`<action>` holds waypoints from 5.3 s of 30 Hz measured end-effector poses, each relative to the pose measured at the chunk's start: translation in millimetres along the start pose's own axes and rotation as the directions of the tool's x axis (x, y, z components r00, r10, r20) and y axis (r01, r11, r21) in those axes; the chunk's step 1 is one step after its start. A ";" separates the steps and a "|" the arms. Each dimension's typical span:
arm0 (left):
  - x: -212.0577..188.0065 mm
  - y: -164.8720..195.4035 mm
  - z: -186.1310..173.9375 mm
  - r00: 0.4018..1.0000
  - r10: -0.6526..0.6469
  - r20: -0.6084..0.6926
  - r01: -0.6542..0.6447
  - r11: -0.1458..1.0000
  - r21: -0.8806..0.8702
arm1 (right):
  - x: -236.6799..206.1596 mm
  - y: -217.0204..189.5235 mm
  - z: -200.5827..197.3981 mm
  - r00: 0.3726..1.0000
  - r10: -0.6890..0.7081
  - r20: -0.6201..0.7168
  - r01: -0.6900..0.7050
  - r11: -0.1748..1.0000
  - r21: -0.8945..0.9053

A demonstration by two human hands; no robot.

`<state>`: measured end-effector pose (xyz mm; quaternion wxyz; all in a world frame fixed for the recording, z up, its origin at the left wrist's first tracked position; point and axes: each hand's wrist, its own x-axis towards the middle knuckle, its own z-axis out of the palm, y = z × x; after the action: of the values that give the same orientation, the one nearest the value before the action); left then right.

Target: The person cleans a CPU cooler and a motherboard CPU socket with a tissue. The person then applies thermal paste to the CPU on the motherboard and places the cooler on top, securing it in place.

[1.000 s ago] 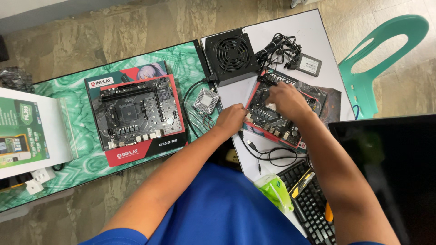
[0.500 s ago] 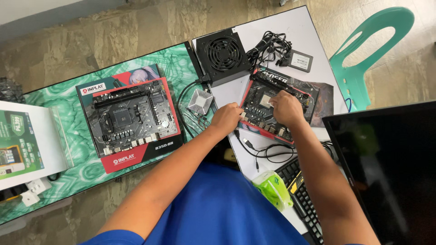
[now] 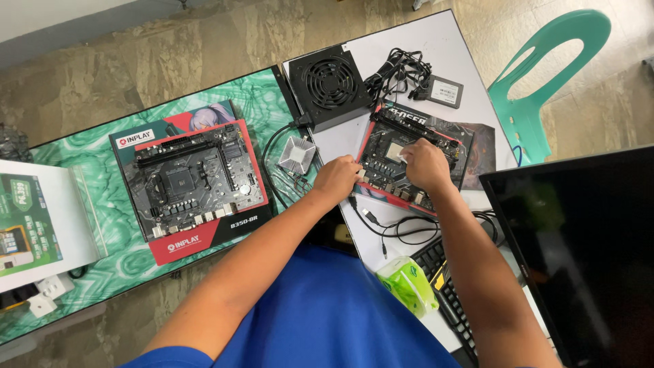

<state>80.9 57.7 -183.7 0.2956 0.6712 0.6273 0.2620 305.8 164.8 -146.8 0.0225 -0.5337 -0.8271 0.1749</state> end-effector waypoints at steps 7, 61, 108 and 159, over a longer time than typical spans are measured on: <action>-0.3 -0.9 -1.9 0.999 0.022 0.040 -0.025 0.998 0.065 | 6.6 4.3 -6.3 0.995 -0.097 -0.029 0.098 0.995 0.023; 4.7 -6.8 -7.2 0.997 0.066 0.029 -0.068 0.995 0.071 | 14.3 -36.5 -11.4 0.854 0.494 0.160 -0.504 0.864 0.022; 2.0 -2.4 -6.8 0.997 0.073 0.018 -0.075 0.991 0.111 | 11.4 -12.3 -9.3 0.997 -0.069 0.023 0.071 0.992 -0.107; -4.5 45.0 -32.3 0.978 0.151 -0.141 -0.166 0.981 -0.100 | -31.3 -27.8 -19.2 0.915 0.186 -0.358 -0.035 0.921 0.387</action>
<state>88.1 53.7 -128.8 0.2682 0.6826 0.5745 0.3634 299.2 131.8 -115.4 0.2767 -0.5902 -0.7256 0.2205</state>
